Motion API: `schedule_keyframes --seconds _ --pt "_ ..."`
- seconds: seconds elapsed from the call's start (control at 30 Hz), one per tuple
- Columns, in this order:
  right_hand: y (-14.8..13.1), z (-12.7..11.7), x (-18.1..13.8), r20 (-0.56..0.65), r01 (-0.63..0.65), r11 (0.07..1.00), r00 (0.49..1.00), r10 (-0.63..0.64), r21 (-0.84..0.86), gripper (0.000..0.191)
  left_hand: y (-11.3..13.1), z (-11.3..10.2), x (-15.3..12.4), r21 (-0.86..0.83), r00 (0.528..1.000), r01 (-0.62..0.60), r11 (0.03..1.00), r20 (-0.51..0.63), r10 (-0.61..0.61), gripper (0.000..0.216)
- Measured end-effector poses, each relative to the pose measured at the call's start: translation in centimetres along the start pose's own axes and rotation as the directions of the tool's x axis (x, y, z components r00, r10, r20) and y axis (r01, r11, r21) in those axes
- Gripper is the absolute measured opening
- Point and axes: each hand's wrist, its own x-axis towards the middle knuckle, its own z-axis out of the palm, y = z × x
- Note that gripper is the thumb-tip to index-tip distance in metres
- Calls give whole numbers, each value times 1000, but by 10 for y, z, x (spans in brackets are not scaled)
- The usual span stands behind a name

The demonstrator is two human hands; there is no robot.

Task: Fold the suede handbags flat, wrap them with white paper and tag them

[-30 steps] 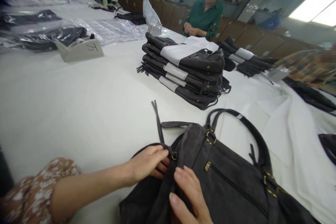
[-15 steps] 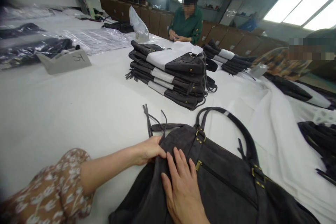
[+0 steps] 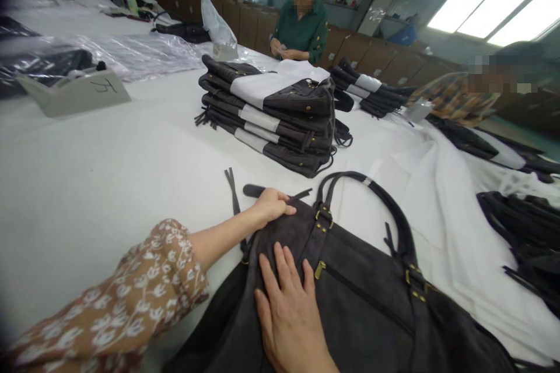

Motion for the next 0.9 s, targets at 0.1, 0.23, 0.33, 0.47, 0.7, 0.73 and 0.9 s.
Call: schedule_keyframes --seconds 0.1,0.23,0.33,0.47,0.7,0.73,0.9 --pt "0 0 2 57 -21 999 998 19 41 46 -5 -9 1 97 994 -100 990 -23 102 16" --pt "0 3 5 57 -26 995 998 21 93 46 -7 -47 -37 199 964 -232 952 -85 252 19" --pt "0 4 7 42 -14 994 999 10 110 46 -12 -79 -109 143 933 -296 944 -167 318 21" --pt "-1 3 8 51 -16 994 999 10 109 46 -21 -103 -206 50 997 -70 996 27 69 39" --pt "-3 3 7 35 -13 995 999 9 100 47 19 -97 -229 557 879 2 830 395 -267 65" --pt "-3 2 7 32 -14 995 999 11 98 46 25 -95 -226 604 837 20 797 426 -343 64" --pt "-5 1 8 29 -31 993 999 28 112 44 4 -82 -228 416 783 335 845 376 -495 27"
